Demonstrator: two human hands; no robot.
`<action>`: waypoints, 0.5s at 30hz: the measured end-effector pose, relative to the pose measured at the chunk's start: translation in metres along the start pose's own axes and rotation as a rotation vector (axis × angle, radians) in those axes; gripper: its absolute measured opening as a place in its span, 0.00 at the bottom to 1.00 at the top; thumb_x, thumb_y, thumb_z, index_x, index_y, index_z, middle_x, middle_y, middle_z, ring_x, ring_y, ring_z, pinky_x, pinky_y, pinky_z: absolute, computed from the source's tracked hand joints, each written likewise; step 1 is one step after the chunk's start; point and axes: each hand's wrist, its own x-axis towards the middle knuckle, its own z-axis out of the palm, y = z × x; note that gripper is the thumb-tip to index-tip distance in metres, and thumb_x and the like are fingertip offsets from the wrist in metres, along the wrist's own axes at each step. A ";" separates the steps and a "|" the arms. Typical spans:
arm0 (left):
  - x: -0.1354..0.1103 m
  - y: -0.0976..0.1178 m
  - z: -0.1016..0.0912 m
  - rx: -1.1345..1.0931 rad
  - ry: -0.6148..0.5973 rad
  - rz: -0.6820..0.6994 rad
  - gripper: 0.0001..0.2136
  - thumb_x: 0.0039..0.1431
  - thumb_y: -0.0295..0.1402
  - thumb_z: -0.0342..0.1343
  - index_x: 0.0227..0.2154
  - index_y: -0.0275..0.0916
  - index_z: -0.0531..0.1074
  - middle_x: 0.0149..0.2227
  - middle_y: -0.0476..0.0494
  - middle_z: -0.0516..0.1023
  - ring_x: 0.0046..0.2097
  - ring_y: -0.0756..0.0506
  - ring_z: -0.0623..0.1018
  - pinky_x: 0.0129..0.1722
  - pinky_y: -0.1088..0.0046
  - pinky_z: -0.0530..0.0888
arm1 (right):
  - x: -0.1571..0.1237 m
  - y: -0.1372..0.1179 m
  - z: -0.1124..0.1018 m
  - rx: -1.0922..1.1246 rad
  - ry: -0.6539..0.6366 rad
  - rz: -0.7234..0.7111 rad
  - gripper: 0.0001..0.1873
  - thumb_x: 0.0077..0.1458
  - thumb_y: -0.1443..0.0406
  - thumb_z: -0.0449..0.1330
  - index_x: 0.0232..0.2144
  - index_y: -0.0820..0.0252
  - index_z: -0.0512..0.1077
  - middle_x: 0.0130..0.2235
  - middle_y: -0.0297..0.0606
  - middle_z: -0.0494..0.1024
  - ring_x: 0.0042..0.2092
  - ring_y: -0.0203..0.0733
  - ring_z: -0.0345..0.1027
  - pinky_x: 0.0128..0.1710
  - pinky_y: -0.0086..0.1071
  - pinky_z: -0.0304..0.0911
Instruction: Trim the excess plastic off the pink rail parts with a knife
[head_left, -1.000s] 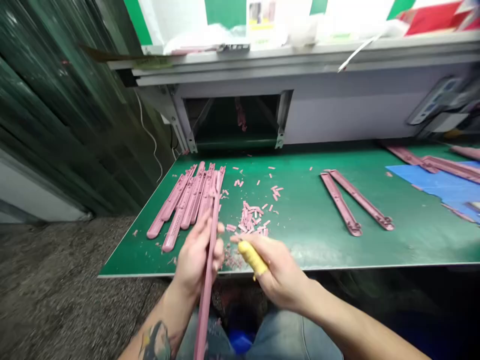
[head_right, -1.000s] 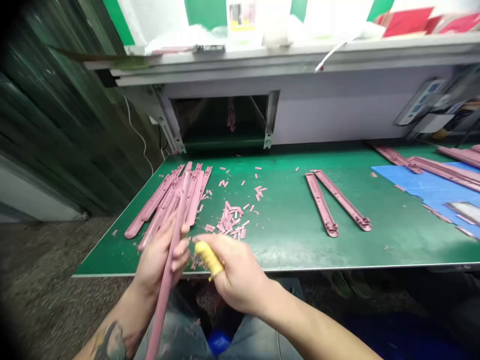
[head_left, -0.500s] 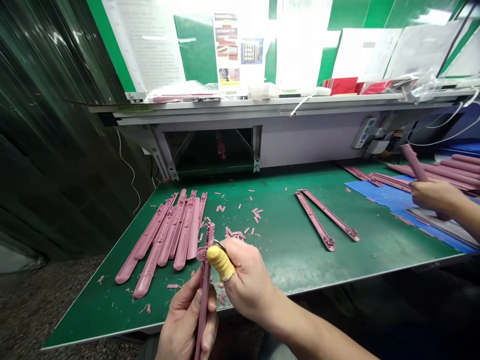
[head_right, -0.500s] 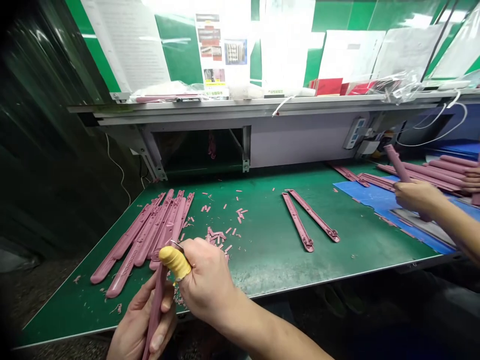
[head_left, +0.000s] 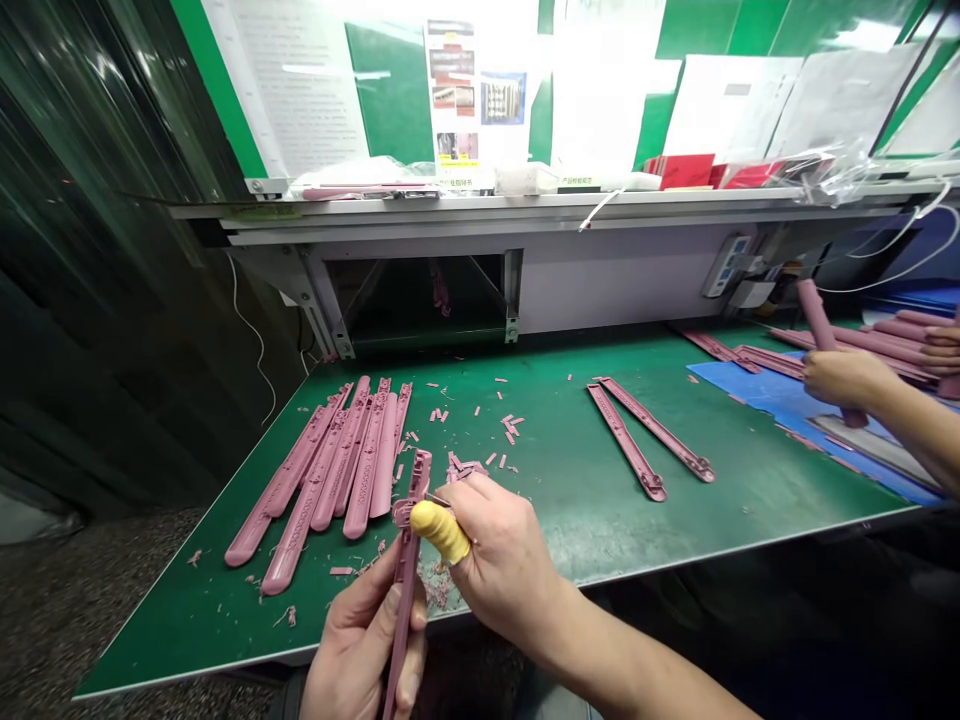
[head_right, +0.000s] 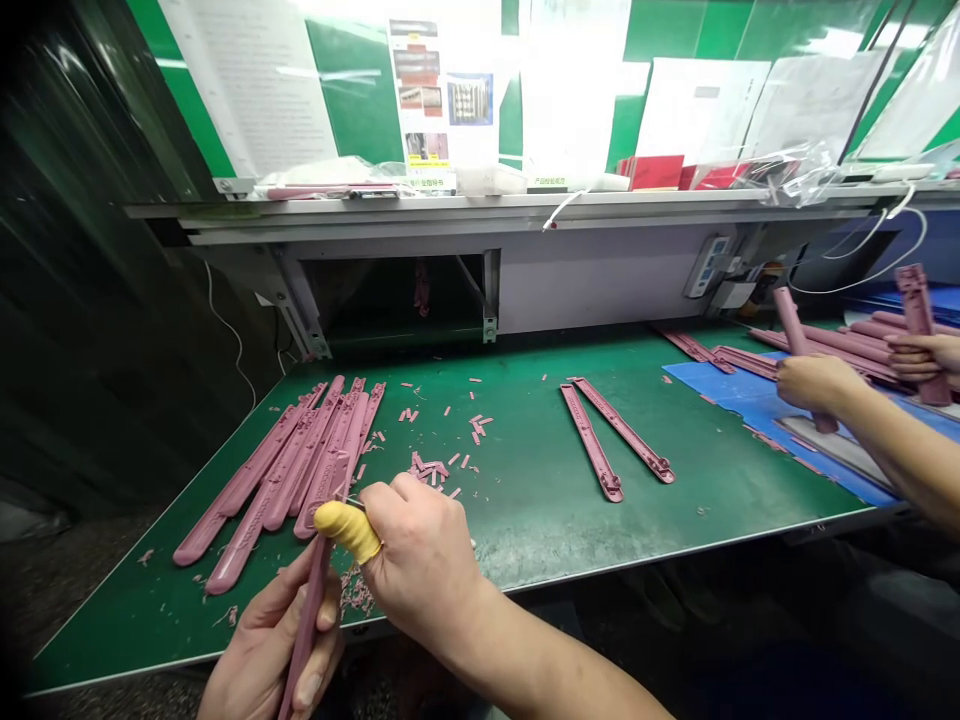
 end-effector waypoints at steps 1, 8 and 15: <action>0.000 0.000 0.000 0.009 -0.001 0.004 0.19 0.42 0.45 0.68 0.38 0.47 0.77 0.20 0.55 0.71 0.11 0.59 0.63 0.06 0.87 0.61 | 0.000 0.001 0.000 -0.032 -0.007 -0.006 0.23 0.65 0.52 0.45 0.25 0.59 0.66 0.26 0.34 0.65 0.27 0.34 0.57 0.26 0.28 0.48; 0.007 0.014 -0.005 0.023 -0.006 0.004 0.25 0.50 0.42 0.64 0.52 0.47 0.67 0.30 0.48 0.77 0.20 0.50 0.75 0.11 0.79 0.70 | 0.004 0.007 -0.018 -0.008 -0.202 -0.025 0.12 0.63 0.63 0.49 0.40 0.56 0.72 0.32 0.36 0.71 0.33 0.38 0.64 0.32 0.29 0.57; 0.025 0.059 -0.019 -0.074 -0.034 0.485 0.14 0.66 0.38 0.44 0.52 0.54 0.65 0.32 0.51 0.73 0.19 0.54 0.66 0.14 0.80 0.62 | -0.049 -0.004 -0.005 0.267 -0.477 0.094 0.16 0.61 0.62 0.53 0.51 0.58 0.68 0.41 0.41 0.77 0.40 0.42 0.70 0.41 0.33 0.64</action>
